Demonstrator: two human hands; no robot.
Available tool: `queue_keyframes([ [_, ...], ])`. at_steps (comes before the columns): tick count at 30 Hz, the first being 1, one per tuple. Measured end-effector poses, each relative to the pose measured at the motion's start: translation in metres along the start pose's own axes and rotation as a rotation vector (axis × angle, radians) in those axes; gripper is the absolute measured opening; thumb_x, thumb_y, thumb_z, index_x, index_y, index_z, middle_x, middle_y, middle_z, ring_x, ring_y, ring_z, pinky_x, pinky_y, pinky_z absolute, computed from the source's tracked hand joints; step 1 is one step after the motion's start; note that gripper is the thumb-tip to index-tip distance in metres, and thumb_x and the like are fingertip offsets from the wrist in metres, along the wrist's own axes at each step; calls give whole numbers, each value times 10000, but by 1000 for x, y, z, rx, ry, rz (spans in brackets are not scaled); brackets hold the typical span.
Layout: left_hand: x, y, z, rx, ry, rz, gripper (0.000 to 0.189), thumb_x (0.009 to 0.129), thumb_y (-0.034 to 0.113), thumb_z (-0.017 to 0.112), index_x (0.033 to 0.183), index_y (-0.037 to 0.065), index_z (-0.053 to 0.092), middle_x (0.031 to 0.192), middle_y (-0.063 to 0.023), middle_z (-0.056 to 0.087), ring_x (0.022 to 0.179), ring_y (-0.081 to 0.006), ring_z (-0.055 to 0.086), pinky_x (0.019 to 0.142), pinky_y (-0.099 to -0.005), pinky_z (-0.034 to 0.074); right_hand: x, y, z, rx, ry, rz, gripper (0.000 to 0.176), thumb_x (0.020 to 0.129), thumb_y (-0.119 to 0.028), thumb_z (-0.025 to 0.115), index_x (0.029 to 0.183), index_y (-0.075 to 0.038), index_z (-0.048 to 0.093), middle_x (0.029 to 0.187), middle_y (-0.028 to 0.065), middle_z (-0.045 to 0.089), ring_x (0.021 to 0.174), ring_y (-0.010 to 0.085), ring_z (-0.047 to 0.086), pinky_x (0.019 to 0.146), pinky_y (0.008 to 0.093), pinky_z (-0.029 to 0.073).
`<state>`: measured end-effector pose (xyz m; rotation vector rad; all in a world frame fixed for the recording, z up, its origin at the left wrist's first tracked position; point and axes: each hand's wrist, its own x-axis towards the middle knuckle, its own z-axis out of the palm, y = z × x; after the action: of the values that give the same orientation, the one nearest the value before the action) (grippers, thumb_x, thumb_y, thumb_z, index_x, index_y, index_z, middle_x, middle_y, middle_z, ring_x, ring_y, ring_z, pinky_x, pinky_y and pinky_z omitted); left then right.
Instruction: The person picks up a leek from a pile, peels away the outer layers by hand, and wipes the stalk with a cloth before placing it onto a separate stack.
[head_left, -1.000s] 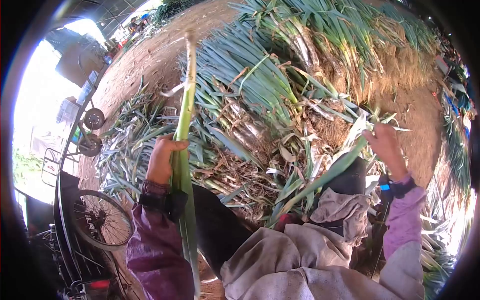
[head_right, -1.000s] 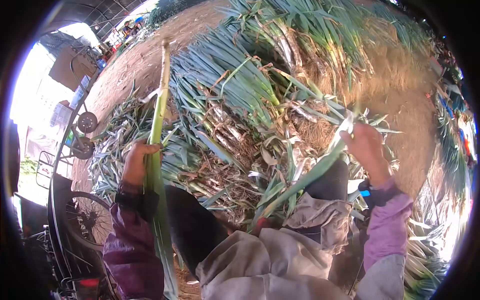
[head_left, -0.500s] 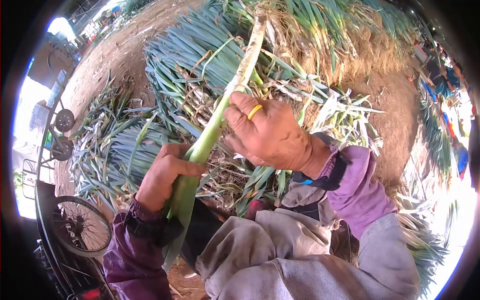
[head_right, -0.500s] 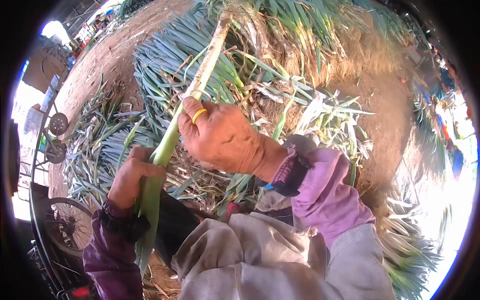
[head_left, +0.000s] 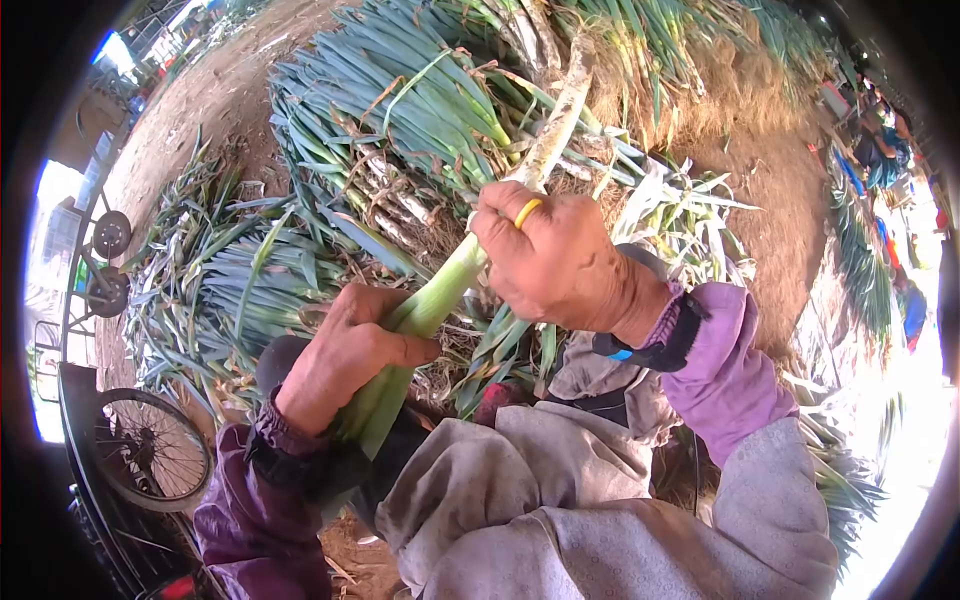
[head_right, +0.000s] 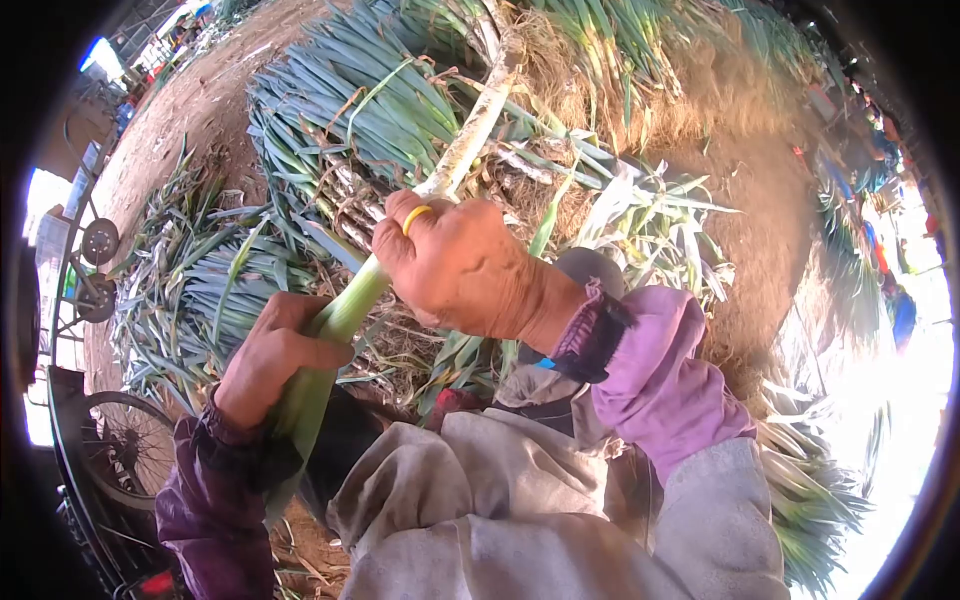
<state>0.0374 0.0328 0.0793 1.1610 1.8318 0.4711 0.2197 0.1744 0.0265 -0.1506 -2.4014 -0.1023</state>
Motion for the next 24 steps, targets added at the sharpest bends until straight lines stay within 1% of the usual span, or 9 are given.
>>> queue_keyframes([
  [3,-1,2,5,-122,36,-37,381,733,157,719,1073,-1,654,1103,-122,510,1068,-215,500,927,-291,384,-1,-2,-5,48,16,43,276,707,-135,624,914,43,586,906,203,586,695,280,633,558,342,533],
  [6,1,3,9,-30,35,-11,464,723,186,722,1108,-49,612,1077,-118,508,1046,-197,505,910,-287,386,-6,-3,-2,14,51,39,236,707,-125,621,880,32,589,891,193,588,657,269,632,538,335,528],
  [10,4,4,14,-16,-6,-11,452,716,196,724,1090,-39,623,1059,-119,514,1044,-199,507,898,-285,390,-12,2,-3,9,-52,43,221,701,-112,620,872,25,590,894,187,600,604,264,630,500,343,518],
  [12,5,6,16,-49,-33,-36,460,709,201,725,1088,-39,624,1042,-124,527,1030,-199,517,888,-285,396,-16,5,1,31,5,32,211,698,-103,614,867,21,587,883,188,603,575,258,623,486,352,514],
  [15,11,3,15,-53,-58,-65,469,704,201,721,1099,-33,623,951,-111,568,895,-204,569,843,-299,427,-21,7,1,79,-1,10,190,701,-89,605,857,16,582,850,186,605,552,253,615,470,352,505],
  [18,20,-7,20,51,-67,19,384,680,166,699,994,-45,629,882,-115,606,748,-258,610,768,-340,459,-27,8,5,-23,-37,-66,163,703,-79,601,839,5,571,821,175,601,540,252,607,456,341,490],
  [19,23,-13,25,254,67,130,357,668,157,704,954,-39,624,820,-108,604,737,-244,613,717,-344,455,-30,10,6,-86,-49,-101,155,702,-77,601,832,1,566,814,169,599,535,253,604,451,337,484],
  [21,23,-25,37,656,339,348,304,642,140,713,875,-28,613,697,-95,598,715,-214,620,615,-353,447,-32,6,9,-98,-68,14,140,705,-17,590,839,-7,551,827,153,584,568,262,598,468,347,477],
  [24,22,-28,54,1044,648,438,297,687,134,663,928,-6,560,785,-128,581,653,-299,585,613,-400,437,-30,2,13,10,-50,236,75,741,0,559,800,-27,521,781,163,556,560,283,589,471,372,457],
])
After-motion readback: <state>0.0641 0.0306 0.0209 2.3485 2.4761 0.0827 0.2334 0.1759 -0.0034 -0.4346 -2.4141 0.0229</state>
